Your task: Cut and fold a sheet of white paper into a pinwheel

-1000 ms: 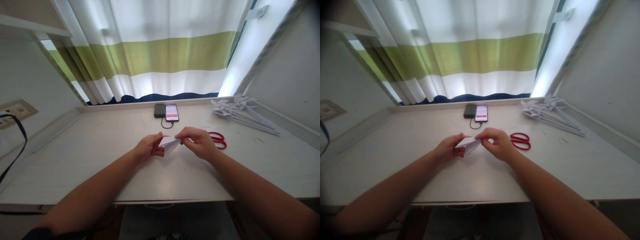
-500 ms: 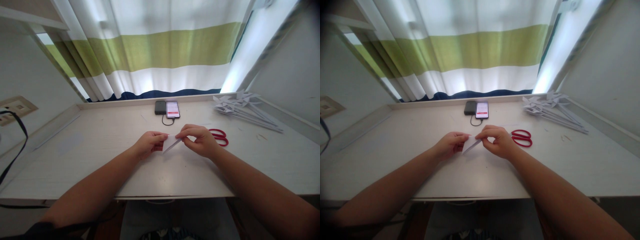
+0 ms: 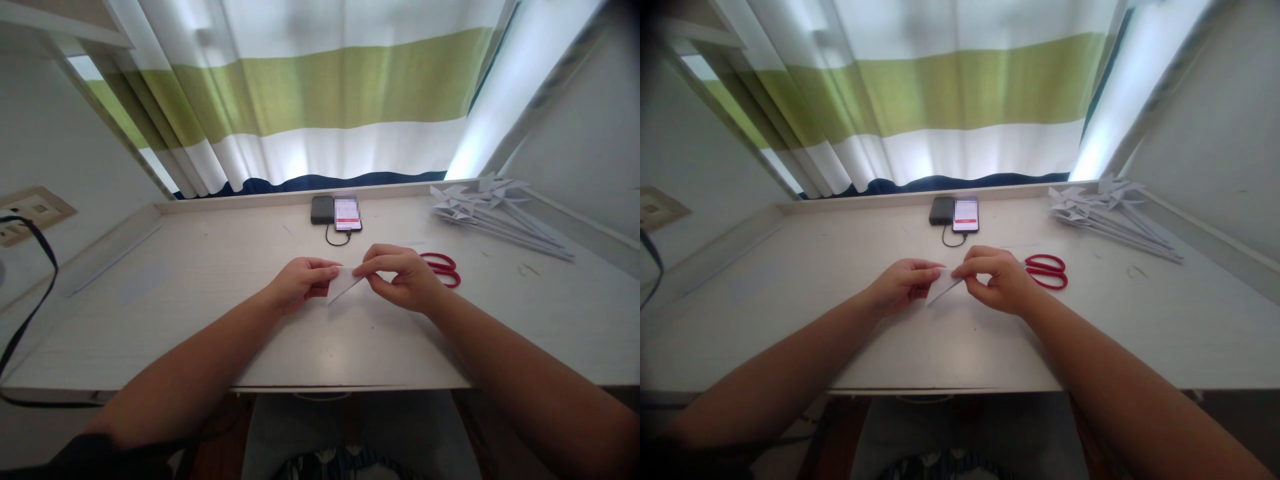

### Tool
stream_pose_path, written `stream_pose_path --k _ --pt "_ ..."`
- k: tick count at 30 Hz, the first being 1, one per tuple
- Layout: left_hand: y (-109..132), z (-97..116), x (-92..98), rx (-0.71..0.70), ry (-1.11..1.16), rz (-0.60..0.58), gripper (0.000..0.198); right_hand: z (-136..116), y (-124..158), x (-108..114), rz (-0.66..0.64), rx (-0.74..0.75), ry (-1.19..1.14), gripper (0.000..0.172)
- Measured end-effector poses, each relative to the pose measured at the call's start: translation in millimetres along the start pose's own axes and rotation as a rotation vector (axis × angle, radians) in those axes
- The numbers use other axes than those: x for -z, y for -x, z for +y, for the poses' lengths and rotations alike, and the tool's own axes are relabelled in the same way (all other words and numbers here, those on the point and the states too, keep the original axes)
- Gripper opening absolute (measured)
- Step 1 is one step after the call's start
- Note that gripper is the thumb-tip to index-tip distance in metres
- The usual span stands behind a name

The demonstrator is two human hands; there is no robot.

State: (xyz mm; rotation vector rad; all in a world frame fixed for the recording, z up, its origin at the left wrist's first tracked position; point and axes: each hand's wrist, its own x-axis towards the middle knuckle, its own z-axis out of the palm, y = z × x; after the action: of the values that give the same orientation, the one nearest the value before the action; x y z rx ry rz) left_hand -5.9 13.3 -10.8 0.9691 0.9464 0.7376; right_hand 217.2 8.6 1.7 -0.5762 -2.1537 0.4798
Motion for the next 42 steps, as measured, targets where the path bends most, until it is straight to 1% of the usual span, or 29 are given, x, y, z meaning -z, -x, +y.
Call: stream_pose_path --k 4,8,10,12,13,16,17,20,24,28,32,38,40,42 --pt "-1 0 1.2 -0.006 -0.025 0.012 0.034 -1 0 0 -0.025 0.007 0.008 0.027" --pt "0 1 1.0 -0.060 -0.090 0.049 0.031 -1 1 0 -0.051 -0.011 -0.005 0.025" --pt "1 3 -0.1 -0.127 -0.167 0.082 0.029 0 2 0 -0.058 -0.061 -0.012 0.027" --pt "5 4 -2.2 -0.219 -0.287 0.112 0.027 1 2 -1 -0.063 -0.130 -0.031 0.033" --pt "7 5 -3.7 -0.272 -0.357 0.120 0.025 1 2 -2 -0.071 -0.166 -0.039 0.033" --pt "14 5 -9.8 -0.420 -0.543 0.113 0.022 0 0 -8 -0.134 -0.274 -0.017 0.018" --pt "16 5 -11.9 -0.457 -0.585 0.106 0.021 -1 -1 -10 -0.159 -0.308 0.008 0.016" --pt "20 4 -16.6 -0.510 -0.644 0.112 0.022 -3 -3 -15 -0.192 -0.351 0.070 0.022" --pt "19 1 -17.1 -0.510 -0.655 0.150 0.024 -2 -3 -18 -0.162 -0.339 0.105 0.022" --pt "18 1 -15.6 -0.466 -0.641 0.137 0.029 0 -2 -18 -0.128 -0.323 0.101 0.024" --pt "18 0 -15.5 -0.475 -0.665 0.142 0.025 1 -2 -19 -0.105 -0.328 0.097 0.027" --pt "18 0 -15.9 -0.445 -0.629 0.124 0.025 0 -2 -22 -0.079 -0.330 0.077 0.026" --pt "18 1 -15.5 -0.430 -0.677 0.097 0.024 1 -1 -22 -0.071 -0.325 0.078 0.024" --pt "18 2 -15.0 -0.405 -0.739 0.041 0.022 1 -1 -22 -0.067 -0.324 0.085 0.024"
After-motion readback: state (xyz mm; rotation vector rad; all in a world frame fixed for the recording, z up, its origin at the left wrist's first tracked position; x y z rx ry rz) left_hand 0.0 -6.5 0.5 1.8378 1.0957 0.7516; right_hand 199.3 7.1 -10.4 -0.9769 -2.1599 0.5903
